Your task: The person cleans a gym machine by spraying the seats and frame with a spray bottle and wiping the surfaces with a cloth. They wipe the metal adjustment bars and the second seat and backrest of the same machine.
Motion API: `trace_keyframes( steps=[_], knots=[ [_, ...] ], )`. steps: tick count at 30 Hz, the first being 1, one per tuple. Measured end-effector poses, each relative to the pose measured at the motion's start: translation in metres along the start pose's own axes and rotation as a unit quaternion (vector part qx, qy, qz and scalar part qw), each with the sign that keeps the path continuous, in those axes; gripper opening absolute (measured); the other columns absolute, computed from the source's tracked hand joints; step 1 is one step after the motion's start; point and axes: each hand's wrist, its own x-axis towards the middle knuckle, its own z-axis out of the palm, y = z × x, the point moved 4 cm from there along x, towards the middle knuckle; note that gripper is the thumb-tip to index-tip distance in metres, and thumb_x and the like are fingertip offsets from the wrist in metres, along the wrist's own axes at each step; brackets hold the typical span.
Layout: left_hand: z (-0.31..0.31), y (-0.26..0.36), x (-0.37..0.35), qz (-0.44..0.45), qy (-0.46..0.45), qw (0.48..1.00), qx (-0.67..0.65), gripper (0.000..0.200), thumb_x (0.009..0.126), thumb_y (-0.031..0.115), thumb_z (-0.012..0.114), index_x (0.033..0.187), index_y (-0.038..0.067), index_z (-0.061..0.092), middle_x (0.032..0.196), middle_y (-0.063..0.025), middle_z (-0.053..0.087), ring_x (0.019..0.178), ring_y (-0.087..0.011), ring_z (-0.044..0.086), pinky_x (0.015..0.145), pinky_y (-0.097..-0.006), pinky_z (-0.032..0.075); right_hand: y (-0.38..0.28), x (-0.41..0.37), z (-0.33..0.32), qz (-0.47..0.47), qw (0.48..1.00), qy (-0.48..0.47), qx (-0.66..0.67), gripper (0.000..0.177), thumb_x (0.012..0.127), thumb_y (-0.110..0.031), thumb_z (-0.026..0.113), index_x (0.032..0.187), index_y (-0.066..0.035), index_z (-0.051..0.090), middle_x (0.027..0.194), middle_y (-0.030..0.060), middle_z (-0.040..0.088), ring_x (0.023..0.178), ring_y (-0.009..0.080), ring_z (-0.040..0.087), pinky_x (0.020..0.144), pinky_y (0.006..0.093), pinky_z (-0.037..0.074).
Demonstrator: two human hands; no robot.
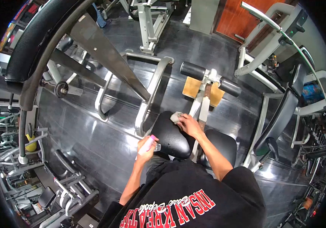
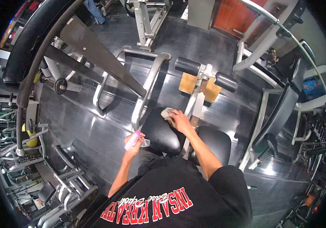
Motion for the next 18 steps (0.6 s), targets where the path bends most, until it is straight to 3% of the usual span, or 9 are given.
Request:
trace_keyframes(
  steps=[1,4,8,14,18],
  knots=[
    [0.005,0.007,0.001,0.069,0.015,0.998,-0.003,0.017,0.070,-0.002,0.058,0.086,-0.002,0.064,0.073,-0.0098,0.062,0.064,-0.0198,0.060,0.060,-0.0325,0.047,-0.010,0.013,0.006,-0.014,1.000,0.001,-0.005,0.022,0.085,-0.023,0.064,0.103,-0.010,0.063,0.115,0.0075,0.058,0.099,0.0314,0.056,0.083,0.0411,0.049],
    [0.010,0.015,-0.001,0.110,0.047,0.991,0.052,0.015,0.071,-0.002,0.062,0.086,-0.003,0.064,0.073,-0.0105,0.062,0.062,-0.0195,0.059,0.059,-0.0322,0.047,-0.028,0.046,0.036,-0.061,0.998,-0.009,0.005,0.023,0.087,-0.027,0.059,0.105,-0.012,0.063,0.113,0.0065,0.058,0.098,0.0308,0.057,0.084,0.0407,0.049],
    [0.010,-0.001,-0.016,0.000,0.099,0.995,0.032,0.017,0.075,0.000,0.066,0.092,-0.001,0.064,0.075,-0.0098,0.063,0.062,-0.0168,0.060,0.058,-0.0288,0.047,-0.041,0.054,0.041,-0.054,0.998,-0.026,0.002,0.023,0.087,-0.028,0.058,0.104,-0.011,0.063,0.112,0.0062,0.058,0.098,0.0299,0.056,0.084,0.0410,0.049],
    [0.010,0.002,-0.019,0.096,0.101,0.990,0.030,0.016,0.078,0.002,0.066,0.094,0.000,0.064,0.073,-0.0072,0.064,0.064,-0.0105,0.060,0.056,-0.0250,0.046,-0.005,-0.013,0.007,-0.018,1.000,0.012,-0.017,0.020,0.083,-0.022,0.065,0.099,-0.010,0.064,0.111,0.0085,0.058,0.100,0.0298,0.055,0.084,0.0393,0.048],
    [0.010,-0.004,-0.022,0.044,0.111,0.993,-0.003,0.015,0.080,0.004,0.065,0.094,-0.001,0.063,0.073,-0.0072,0.064,0.064,-0.0114,0.061,0.056,-0.0258,0.047,0.025,-0.066,-0.022,0.028,0.999,0.006,-0.025,0.022,0.082,-0.020,0.066,0.099,-0.006,0.064,0.111,0.0088,0.058,0.101,0.0309,0.055,0.084,0.0392,0.049]
  ],
)
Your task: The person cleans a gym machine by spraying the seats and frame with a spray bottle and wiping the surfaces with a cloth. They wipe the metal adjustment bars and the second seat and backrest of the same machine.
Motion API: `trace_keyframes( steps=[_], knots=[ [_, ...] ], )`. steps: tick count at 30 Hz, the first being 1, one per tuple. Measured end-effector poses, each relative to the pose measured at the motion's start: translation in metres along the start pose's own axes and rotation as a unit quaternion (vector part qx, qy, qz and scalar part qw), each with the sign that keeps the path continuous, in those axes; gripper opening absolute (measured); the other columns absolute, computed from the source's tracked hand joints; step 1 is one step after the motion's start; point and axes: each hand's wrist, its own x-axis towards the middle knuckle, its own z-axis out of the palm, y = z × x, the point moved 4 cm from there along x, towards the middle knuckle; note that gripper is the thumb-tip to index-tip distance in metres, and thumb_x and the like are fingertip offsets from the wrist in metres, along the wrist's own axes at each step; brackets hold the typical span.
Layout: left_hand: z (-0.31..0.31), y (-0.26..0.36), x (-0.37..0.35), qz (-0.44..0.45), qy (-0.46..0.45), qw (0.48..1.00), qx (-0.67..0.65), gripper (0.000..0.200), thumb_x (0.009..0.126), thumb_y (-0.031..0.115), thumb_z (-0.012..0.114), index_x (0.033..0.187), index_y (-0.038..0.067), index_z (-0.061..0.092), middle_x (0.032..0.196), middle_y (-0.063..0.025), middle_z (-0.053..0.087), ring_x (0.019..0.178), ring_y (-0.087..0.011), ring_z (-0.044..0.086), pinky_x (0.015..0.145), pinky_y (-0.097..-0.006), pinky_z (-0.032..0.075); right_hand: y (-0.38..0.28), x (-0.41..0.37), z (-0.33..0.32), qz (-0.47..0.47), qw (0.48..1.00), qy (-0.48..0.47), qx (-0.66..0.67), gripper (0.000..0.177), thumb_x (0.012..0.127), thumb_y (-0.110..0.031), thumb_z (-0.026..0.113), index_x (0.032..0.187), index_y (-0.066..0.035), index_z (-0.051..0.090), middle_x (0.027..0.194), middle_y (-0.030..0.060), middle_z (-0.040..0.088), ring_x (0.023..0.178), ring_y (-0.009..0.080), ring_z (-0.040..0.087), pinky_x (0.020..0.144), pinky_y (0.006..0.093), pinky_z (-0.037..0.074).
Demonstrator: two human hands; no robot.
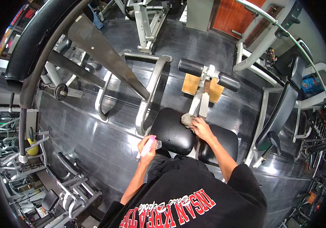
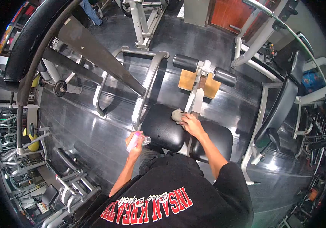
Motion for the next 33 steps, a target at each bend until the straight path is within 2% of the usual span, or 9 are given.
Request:
trace_keyframes(
  steps=[4,8,10,14,16,19,26,30,33],
  knots=[
    [0.001,-0.004,0.001,-0.004,0.008,1.000,0.005,0.014,0.081,0.005,0.065,0.093,-0.002,0.062,0.071,-0.0068,0.063,0.060,-0.0121,0.059,0.054,-0.0260,0.046,0.000,0.004,0.005,0.021,1.000,0.020,0.006,0.023,0.080,-0.019,0.068,0.099,-0.007,0.064,0.112,0.0089,0.058,0.103,0.0294,0.056,0.087,0.0384,0.049],
    [0.003,0.000,0.001,0.022,0.036,0.998,0.050,0.013,0.082,0.007,0.066,0.092,-0.001,0.062,0.067,-0.0057,0.060,0.056,-0.0115,0.056,0.051,-0.0266,0.044,-0.041,0.063,0.041,-0.081,0.996,0.040,0.001,0.017,0.082,-0.023,0.064,0.095,-0.012,0.065,0.112,0.0044,0.059,0.104,0.0285,0.055,0.083,0.0389,0.051],
    [0.007,0.002,0.002,-0.001,0.031,0.999,0.034,0.014,0.080,0.007,0.067,0.091,0.000,0.062,0.065,-0.0075,0.060,0.055,-0.0140,0.056,0.052,-0.0287,0.045,-0.067,0.090,0.058,-0.121,0.993,0.004,-0.001,0.022,0.084,-0.025,0.063,0.103,-0.013,0.064,0.114,0.0063,0.060,0.100,0.0290,0.058,0.085,0.0389,0.049],
    [0.012,0.022,0.006,0.060,0.019,0.993,0.099,0.014,0.079,0.008,0.066,0.090,0.000,0.062,0.065,-0.0086,0.059,0.055,-0.0163,0.057,0.052,-0.0291,0.045,-0.093,0.120,0.073,-0.131,0.989,-0.073,-0.006,0.025,0.087,-0.031,0.058,0.101,-0.010,0.064,0.110,0.0068,0.060,0.101,0.0298,0.055,0.085,0.0395,0.047],
    [0.010,0.025,0.005,0.092,0.021,0.988,0.119,0.014,0.079,0.008,0.066,0.090,0.000,0.062,0.065,-0.0086,0.059,0.055,-0.0170,0.057,0.052,-0.0293,0.045,-0.084,0.112,0.069,-0.133,0.990,-0.044,0.014,0.022,0.086,-0.030,0.060,0.098,-0.011,0.063,0.109,0.0055,0.060,0.099,0.0289,0.056,0.084,0.0396,0.048],
    [0.006,0.015,0.002,0.039,0.045,0.996,0.073,0.013,0.080,0.007,0.065,0.089,0.000,0.061,0.064,-0.0080,0.058,0.053,-0.0168,0.056,0.051,-0.0296,0.044,-0.065,0.079,0.043,-0.117,0.992,0.027,0.035,0.018,0.084,-0.026,0.064,0.093,-0.011,0.063,0.108,0.0035,0.060,0.097,0.0278,0.056,0.082,0.0387,0.049],
    [0.001,-0.006,-0.005,0.003,0.063,0.998,0.001,0.012,0.081,0.007,0.065,0.089,-0.001,0.060,0.062,-0.0057,0.057,0.053,-0.0102,0.052,0.050,-0.0274,0.042,0.007,-0.003,0.008,0.009,0.999,0.010,0.044,0.024,0.083,-0.022,0.065,0.099,-0.004,0.064,0.116,0.0108,0.058,0.105,0.0304,0.055,0.089,0.0388,0.047],
    [-0.002,-0.013,-0.005,0.007,0.067,0.998,0.007,0.011,0.080,0.004,0.066,0.088,-0.001,0.060,0.063,-0.0055,0.057,0.053,-0.0102,0.053,0.049,-0.0265,0.042,-0.019,0.029,0.022,-0.009,1.000,0.029,0.004,0.023,0.083,-0.023,0.065,0.099,-0.006,0.065,0.113,0.0096,0.059,0.104,0.0290,0.056,0.087,0.0386,0.048],
    [0.000,-0.003,-0.003,0.020,0.055,0.998,-0.006,0.012,0.079,0.006,0.066,0.088,-0.001,0.061,0.069,-0.0086,0.060,0.056,-0.0151,0.057,0.052,-0.0283,0.044,-0.055,0.072,0.043,-0.091,0.995,0.015,0.022,0.021,0.083,-0.026,0.065,0.099,-0.013,0.065,0.109,0.0051,0.061,0.101,0.0269,0.058,0.082,0.0382,0.050]
  ],
)
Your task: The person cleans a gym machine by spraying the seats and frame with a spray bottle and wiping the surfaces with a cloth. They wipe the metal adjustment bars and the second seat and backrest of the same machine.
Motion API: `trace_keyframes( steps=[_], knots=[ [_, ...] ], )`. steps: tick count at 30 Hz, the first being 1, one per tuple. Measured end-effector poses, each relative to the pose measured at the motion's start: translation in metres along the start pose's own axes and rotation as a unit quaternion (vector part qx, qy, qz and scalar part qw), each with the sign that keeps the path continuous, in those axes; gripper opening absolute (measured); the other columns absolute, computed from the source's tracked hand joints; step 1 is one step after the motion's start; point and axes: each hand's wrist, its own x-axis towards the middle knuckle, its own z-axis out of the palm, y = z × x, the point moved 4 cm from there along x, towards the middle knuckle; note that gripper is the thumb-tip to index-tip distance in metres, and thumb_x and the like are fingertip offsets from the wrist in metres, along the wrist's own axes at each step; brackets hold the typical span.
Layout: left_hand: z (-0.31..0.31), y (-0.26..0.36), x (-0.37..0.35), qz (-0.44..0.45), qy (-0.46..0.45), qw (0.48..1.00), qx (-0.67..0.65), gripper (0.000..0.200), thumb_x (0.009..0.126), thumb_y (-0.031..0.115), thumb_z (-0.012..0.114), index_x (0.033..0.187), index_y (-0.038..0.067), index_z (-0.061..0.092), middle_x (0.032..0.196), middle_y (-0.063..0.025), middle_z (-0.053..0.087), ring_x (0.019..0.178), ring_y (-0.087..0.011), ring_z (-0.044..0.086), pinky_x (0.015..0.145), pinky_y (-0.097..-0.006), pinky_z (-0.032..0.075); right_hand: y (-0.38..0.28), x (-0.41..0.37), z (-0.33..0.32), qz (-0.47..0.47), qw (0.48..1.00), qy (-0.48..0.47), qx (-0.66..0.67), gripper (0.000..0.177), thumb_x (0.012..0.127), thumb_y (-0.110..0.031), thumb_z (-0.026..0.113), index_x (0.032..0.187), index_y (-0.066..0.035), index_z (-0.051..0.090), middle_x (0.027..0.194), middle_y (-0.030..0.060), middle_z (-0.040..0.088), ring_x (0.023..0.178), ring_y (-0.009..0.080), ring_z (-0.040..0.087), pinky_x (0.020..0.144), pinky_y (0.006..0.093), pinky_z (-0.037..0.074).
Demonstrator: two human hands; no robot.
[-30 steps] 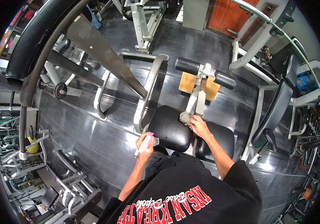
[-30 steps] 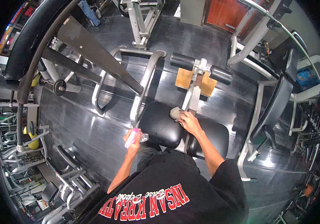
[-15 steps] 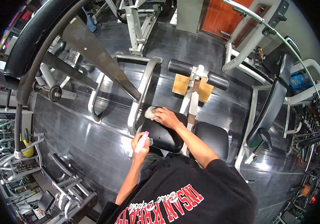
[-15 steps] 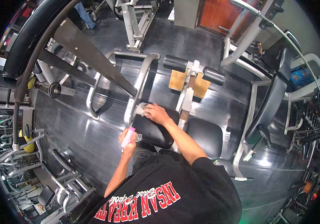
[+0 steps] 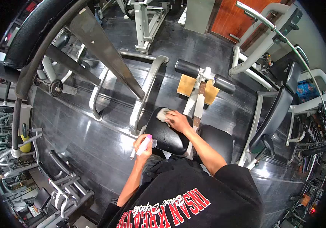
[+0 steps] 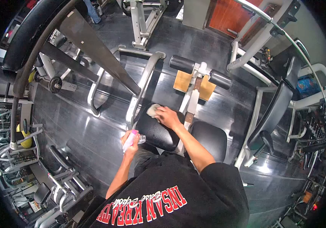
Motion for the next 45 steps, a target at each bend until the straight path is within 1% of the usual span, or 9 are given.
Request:
trace_keyframes(
  steps=[7,15,18,23,27,33,37,39,45],
  knots=[
    [-0.001,0.007,-0.007,0.004,-0.037,0.998,0.046,0.014,0.076,0.010,0.066,0.084,-0.001,0.061,0.075,-0.0127,0.062,0.066,-0.0286,0.060,0.062,-0.0358,0.047,-0.039,0.064,0.048,-0.023,0.992,-0.120,-0.009,0.023,0.086,-0.032,0.060,0.099,-0.014,0.065,0.108,0.0020,0.062,0.098,0.0287,0.058,0.082,0.0398,0.050],
    [0.001,0.001,-0.010,0.042,-0.027,0.998,0.025,0.015,0.075,0.013,0.064,0.083,0.000,0.061,0.076,-0.0139,0.064,0.067,-0.0292,0.061,0.063,-0.0359,0.048,0.004,-0.035,-0.019,0.000,1.000,0.000,0.001,0.021,0.080,-0.022,0.067,0.097,-0.010,0.064,0.107,0.0062,0.061,0.098,0.0286,0.057,0.083,0.0372,0.049],
    [0.000,0.003,-0.008,0.030,-0.038,0.999,0.019,0.015,0.074,0.011,0.063,0.084,0.001,0.060,0.076,-0.0138,0.063,0.067,-0.0291,0.061,0.063,-0.0359,0.049,0.029,-0.079,-0.045,0.082,0.997,-0.007,-0.013,0.021,0.080,-0.020,0.068,0.096,-0.007,0.065,0.111,0.0084,0.060,0.100,0.0291,0.057,0.086,0.0384,0.048],
    [-0.001,0.003,-0.008,0.026,-0.042,0.999,0.023,0.015,0.073,0.009,0.064,0.085,0.001,0.060,0.076,-0.0137,0.063,0.067,-0.0290,0.061,0.064,-0.0363,0.049,0.027,-0.068,-0.036,0.070,0.997,0.010,-0.022,0.021,0.080,-0.022,0.068,0.096,-0.008,0.065,0.112,0.0062,0.061,0.099,0.0285,0.058,0.083,0.0386,0.050],
    [0.003,0.013,-0.006,0.047,-0.047,0.997,0.044,0.014,0.072,0.008,0.064,0.084,0.001,0.060,0.076,-0.0137,0.062,0.067,-0.0294,0.060,0.064,-0.0366,0.049,-0.005,-0.004,0.007,-0.029,1.000,0.009,0.006,0.020,0.080,-0.024,0.068,0.097,-0.014,0.066,0.110,0.0015,0.061,0.099,0.0263,0.058,0.078,0.0385,0.051],
    [0.005,0.016,-0.005,0.042,-0.032,0.997,0.060,0.015,0.072,0.008,0.064,0.083,0.000,0.060,0.075,-0.0149,0.061,0.067,-0.0313,0.060,0.064,-0.0369,0.048,-0.052,0.059,0.054,-0.141,0.988,-0.069,-0.003,0.022,0.085,-0.028,0.061,0.098,-0.010,0.065,0.106,0.0052,0.061,0.095,0.0276,0.058,0.085,0.0375,0.047],
    [0.003,0.010,-0.007,0.018,-0.027,0.998,0.057,0.014,0.073,0.009,0.064,0.083,-0.001,0.059,0.075,-0.0148,0.061,0.067,-0.0316,0.060,0.064,-0.0368,0.048,-0.046,0.041,0.032,-0.088,0.986,-0.136,-0.031,0.017,0.085,-0.023,0.061,0.094,-0.009,0.063,0.103,0.0061,0.059,0.098,0.0288,0.055,0.082,0.0385,0.048],
    [0.002,0.005,-0.007,-0.008,-0.031,0.999,0.043,0.015,0.075,0.011,0.065,0.083,-0.001,0.060,0.075,-0.0148,0.061,0.068,-0.0316,0.060,0.064,-0.0367,0.048,-0.037,0.011,0.007,-0.087,0.995,-0.027,0.027,0.016,0.083,-0.019,0.063,0.094,-0.007,0.062,0.103,0.0075,0.057,0.099,0.0300,0.053,0.082,0.0388,0.047],
    [0.003,0.010,-0.005,0.017,-0.038,0.998,0.044,0.015,0.075,0.011,0.065,0.083,-0.001,0.060,0.076,-0.0150,0.061,0.067,-0.0313,0.060,0.064,-0.0369,0.048,0.012,-0.101,-0.043,0.066,0.997,-0.046,0.015,0.018,0.081,-0.016,0.065,0.095,-0.006,0.062,0.110,0.0096,0.056,0.102,0.0317,0.054,0.085,0.0397,0.047]
  ],
)
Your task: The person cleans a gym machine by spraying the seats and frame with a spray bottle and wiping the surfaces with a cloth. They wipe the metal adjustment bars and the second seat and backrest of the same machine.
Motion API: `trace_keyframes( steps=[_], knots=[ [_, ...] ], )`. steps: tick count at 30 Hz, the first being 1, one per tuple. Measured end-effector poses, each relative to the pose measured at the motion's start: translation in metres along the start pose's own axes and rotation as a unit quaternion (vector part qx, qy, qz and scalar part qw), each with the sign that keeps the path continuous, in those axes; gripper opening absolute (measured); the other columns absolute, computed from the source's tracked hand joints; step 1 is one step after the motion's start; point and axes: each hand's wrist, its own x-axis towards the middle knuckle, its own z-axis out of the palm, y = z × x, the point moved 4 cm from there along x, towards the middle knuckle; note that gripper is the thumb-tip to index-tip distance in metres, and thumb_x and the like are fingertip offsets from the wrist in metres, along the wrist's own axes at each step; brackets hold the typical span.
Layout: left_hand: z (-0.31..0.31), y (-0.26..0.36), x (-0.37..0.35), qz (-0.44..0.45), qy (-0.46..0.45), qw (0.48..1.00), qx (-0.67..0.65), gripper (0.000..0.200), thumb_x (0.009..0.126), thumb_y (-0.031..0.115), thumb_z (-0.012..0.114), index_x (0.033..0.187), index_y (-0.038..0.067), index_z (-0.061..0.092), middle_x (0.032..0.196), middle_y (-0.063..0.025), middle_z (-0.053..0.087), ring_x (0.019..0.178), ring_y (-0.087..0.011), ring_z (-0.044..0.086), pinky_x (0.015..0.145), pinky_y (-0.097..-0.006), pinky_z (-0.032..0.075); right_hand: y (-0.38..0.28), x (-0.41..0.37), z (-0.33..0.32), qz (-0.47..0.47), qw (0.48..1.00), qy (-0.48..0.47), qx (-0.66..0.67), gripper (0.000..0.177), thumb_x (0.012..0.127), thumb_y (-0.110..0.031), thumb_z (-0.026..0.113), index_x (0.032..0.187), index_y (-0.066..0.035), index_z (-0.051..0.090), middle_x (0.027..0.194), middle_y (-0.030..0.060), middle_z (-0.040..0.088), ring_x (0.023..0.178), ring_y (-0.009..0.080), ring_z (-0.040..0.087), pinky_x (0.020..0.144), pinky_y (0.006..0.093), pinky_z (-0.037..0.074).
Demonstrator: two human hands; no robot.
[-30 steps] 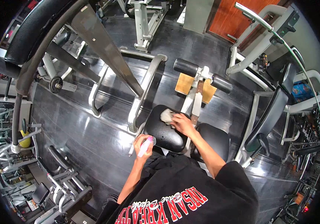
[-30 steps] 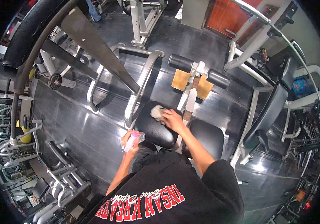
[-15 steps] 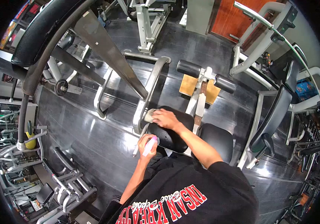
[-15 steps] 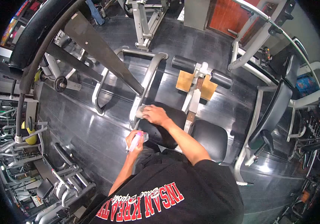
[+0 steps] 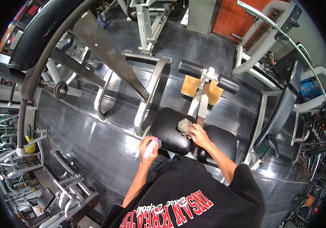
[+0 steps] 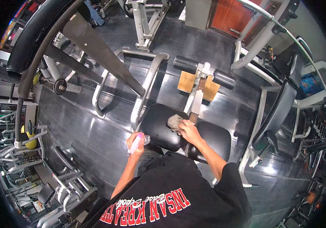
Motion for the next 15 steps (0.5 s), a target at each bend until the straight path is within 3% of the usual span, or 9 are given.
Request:
trace_keyframes(
  steps=[4,8,10,13,15],
  knots=[
    [0.002,0.002,0.002,0.012,0.009,1.000,0.006,0.015,0.075,0.011,0.065,0.083,0.000,0.060,0.075,-0.0149,0.061,0.067,-0.0313,0.060,0.063,-0.0371,0.048,-0.002,-0.012,-0.009,0.010,1.000,0.026,0.014,0.018,0.080,-0.013,0.065,0.094,-0.004,0.062,0.112,0.0114,0.055,0.104,0.0315,0.054,0.086,0.0396,0.047],
    [0.003,0.005,0.003,0.033,0.004,0.999,0.019,0.014,0.075,0.010,0.065,0.083,-0.001,0.060,0.075,-0.0150,0.060,0.067,-0.0313,0.060,0.063,-0.0373,0.048,-0.020,0.027,0.007,-0.014,0.999,0.044,0.001,0.018,0.080,-0.012,0.065,0.097,-0.007,0.063,0.112,0.0096,0.057,0.103,0.0307,0.055,0.086,0.0393,0.048],
    [0.004,0.005,0.003,0.050,0.005,0.999,0.020,0.015,0.074,0.009,0.065,0.083,-0.001,0.060,0.075,-0.0150,0.060,0.067,-0.0313,0.060,0.063,-0.0374,0.048,-0.039,0.060,0.018,-0.071,0.996,0.050,0.014,0.018,0.081,-0.016,0.065,0.097,-0.010,0.064,0.110,0.0075,0.057,0.101,0.0301,0.055,0.083,0.0399,0.049],
    [0.003,0.007,0.003,0.035,0.004,0.999,0.025,0.015,0.074,0.009,0.065,0.084,-0.001,0.060,0.075,-0.0150,0.060,0.067,-0.0317,0.060,0.063,-0.0377,0.048,-0.070,0.108,0.038,-0.099,0.995,-0.007,-0.010,0.018,0.083,-0.022,0.063,0.097,-0.011,0.063,0.108,0.0062,0.058,0.100,0.0293,0.056,0.081,0.0405,0.050],
    [0.005,0.010,0.004,0.027,-0.001,0.999,0.028,0.016,0.074,0.008,0.066,0.085,-0.002,0.060,0.075,-0.0150,0.060,0.068,-0.0317,0.060,0.063,-0.0380,0.048,-0.085,0.129,0.056,-0.166,0.985,-0.047,-0.018,0.019,0.085,-0.026,0.060,0.098,-0.012,0.063,0.108,0.0064,0.057,0.100,0.0288,0.056,0.079,0.0412,0.050]
  ],
)
